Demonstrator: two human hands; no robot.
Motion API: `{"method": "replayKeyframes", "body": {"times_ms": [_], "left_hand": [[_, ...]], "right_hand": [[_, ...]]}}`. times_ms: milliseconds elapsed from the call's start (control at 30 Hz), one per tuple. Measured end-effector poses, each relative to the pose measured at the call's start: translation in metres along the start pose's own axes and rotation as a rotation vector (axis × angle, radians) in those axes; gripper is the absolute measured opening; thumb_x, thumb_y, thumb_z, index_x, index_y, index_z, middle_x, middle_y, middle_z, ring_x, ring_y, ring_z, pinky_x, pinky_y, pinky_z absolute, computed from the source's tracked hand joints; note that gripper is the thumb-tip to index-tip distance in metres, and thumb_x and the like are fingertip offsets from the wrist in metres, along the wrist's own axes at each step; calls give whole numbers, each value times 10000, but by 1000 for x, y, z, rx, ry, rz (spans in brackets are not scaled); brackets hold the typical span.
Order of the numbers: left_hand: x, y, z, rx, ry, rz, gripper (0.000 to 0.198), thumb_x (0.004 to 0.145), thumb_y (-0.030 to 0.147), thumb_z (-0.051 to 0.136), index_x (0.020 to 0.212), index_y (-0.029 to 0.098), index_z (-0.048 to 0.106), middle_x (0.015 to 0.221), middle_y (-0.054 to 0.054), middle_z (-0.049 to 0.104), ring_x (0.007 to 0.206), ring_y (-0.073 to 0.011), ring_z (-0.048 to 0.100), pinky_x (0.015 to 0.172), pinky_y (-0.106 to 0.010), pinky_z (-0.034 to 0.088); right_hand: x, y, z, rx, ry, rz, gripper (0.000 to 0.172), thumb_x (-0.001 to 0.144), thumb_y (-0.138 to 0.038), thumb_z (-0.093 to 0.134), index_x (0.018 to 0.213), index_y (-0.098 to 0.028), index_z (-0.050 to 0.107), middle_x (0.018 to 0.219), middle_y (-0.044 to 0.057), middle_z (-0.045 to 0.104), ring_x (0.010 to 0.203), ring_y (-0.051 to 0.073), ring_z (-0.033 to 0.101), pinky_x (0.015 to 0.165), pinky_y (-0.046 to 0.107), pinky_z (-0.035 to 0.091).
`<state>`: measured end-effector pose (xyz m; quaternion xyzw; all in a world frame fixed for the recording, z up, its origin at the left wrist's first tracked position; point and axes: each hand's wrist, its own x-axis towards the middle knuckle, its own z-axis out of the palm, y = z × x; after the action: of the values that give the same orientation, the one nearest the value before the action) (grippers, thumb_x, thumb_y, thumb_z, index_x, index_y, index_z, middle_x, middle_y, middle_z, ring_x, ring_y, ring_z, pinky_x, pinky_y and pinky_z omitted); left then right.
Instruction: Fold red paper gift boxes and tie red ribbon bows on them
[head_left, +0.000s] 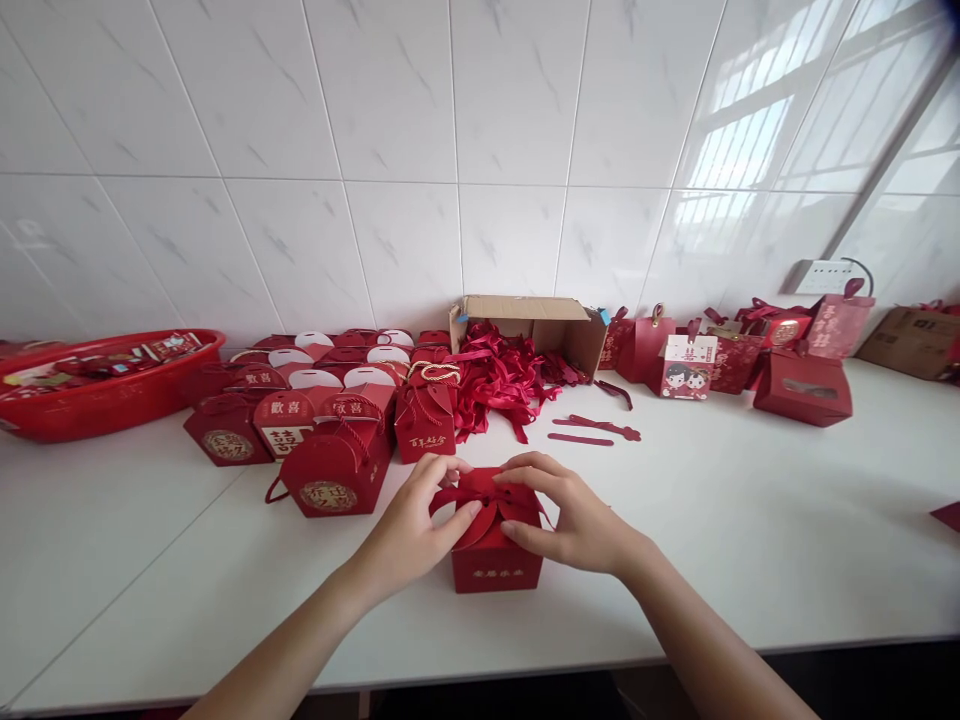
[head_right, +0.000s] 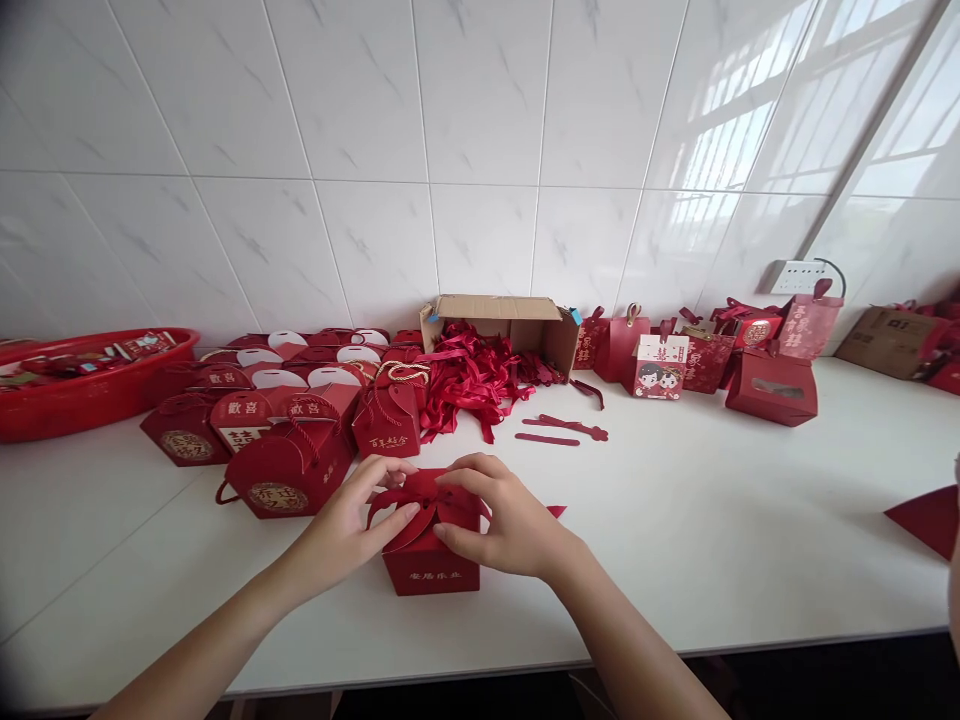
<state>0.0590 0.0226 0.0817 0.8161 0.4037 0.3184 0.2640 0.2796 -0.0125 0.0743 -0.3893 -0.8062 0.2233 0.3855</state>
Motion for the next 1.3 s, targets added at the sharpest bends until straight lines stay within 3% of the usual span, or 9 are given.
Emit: {"method": "replayKeyframes", "body": {"times_ms": [267,433,567,633,733,800,1000,1167,1300], "left_hand": [[-1,-5,5,-58,12,-71,295,850,349,553,1118,255,474,1035,-46,525,1022,-210,541,926,-381,443],[0,-6,1,-137,-45,-247,410,800,499,596,1081,242,443,1053,-53,533,1016,-228,575,861,-369,468],[3,-3,-4,-185,-207,-335,380,800,585,547,894,218,517,944,-29,618,929,-232,606,824,-360,473],[5,-1,-3,-258,-250,-345,390,806,584,538,877,202,575,921,-35,657,899,-235,626,801,-344,483],[6,1,-2,-322,-240,-348,394,789,565,576,874,184,633,913,-46,693,872,-244,643,768,-328,492],[6,3,-3,-331,-221,-352,384,772,556,605,858,183,642,888,-39,701,848,-244,646,750,-326,492],[6,2,-4,-307,-201,-358,368,748,548,640,771,182,603,799,-19,668,782,-217,620,707,-307,464],[7,-8,-1,-214,-98,-306,431,715,556,670,650,196,442,630,55,414,587,-120,410,550,-244,324],[10,-8,-2,-294,-108,-311,444,819,563,532,624,201,367,608,57,338,551,-105,330,524,-239,279]], "right_hand": [[-1,2,5,-11,12,6,393,807,-285,662,1188,-232,581,1190,101,523,1109,226,524,949,395,488],[-11,5,5,-5,131,191,453,849,-434,599,1252,-268,475,1358,102,409,1245,247,442,982,430,460],[-21,9,4,114,199,477,380,805,-552,608,972,-234,484,1018,51,573,827,184,605,685,333,516],[-22,10,4,237,123,590,415,795,-610,586,858,-218,467,795,-1,566,612,131,540,527,258,419],[-20,11,4,415,-41,691,481,808,-656,529,718,-185,489,602,-38,470,510,90,409,488,230,289],[-19,13,3,513,-81,707,500,804,-643,548,651,-170,497,586,-38,440,514,79,352,503,233,247],[-19,21,0,797,-7,633,417,779,-435,692,612,-181,407,561,-57,448,491,62,273,486,241,143],[-19,21,-1,863,-26,598,432,859,-486,579,591,-170,455,503,-39,460,466,67,363,464,233,190],[-19,20,-1,879,-46,615,341,828,-460,637,700,-156,552,591,-17,546,493,66,441,447,202,253]]}}
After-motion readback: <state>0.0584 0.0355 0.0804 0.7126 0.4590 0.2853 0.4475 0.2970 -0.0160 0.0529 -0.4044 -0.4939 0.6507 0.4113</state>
